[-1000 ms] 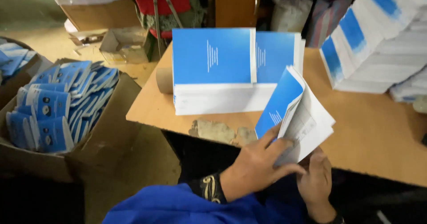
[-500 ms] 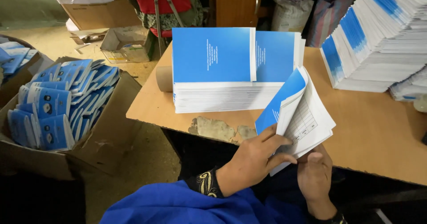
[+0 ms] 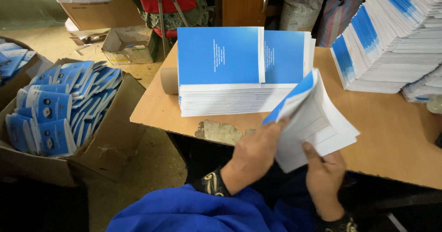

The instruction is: Folding and stacking paper booklets by hand on a table.

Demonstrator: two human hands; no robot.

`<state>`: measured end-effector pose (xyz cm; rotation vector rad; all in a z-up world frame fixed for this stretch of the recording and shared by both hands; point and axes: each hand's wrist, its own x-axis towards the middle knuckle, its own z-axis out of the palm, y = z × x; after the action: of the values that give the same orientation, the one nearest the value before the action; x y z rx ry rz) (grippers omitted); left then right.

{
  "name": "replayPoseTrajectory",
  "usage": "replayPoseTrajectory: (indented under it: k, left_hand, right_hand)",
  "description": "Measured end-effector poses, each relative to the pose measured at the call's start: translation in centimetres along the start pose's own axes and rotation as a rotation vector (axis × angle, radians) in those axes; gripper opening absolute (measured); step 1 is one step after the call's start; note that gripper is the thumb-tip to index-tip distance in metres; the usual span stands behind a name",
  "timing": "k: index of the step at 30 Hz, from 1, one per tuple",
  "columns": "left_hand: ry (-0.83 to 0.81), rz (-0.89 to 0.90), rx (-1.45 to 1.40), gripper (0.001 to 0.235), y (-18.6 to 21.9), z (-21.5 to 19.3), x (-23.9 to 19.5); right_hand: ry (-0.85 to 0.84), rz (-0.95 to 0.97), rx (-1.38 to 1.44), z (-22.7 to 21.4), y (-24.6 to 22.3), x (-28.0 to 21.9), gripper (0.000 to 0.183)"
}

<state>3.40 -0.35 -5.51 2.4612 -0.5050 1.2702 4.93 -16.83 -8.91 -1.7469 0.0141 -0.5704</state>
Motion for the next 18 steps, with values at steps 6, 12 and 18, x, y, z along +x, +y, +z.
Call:
replayPoseTrajectory:
  k: [6,12,18]
  left_hand:
    - [0.208,-0.315,-0.714,0.069,-4.1,-3.7,1.6]
    - [-0.179,-0.379,-0.525,0.04,-4.8,-2.5,-1.1]
    - [-0.341,-0.357,-0.553,0.015,-3.6,-3.5,-0.8]
  right_hand:
    - [0.082,-0.227,0.076,-4.9,-1.4,4.8,0.03]
    - [-0.177,0.005,-0.108,-4.2,1.9,3.8,0.024]
    - [-0.009,0.143,-0.06,-3.3,1.1,2.9,0.025]
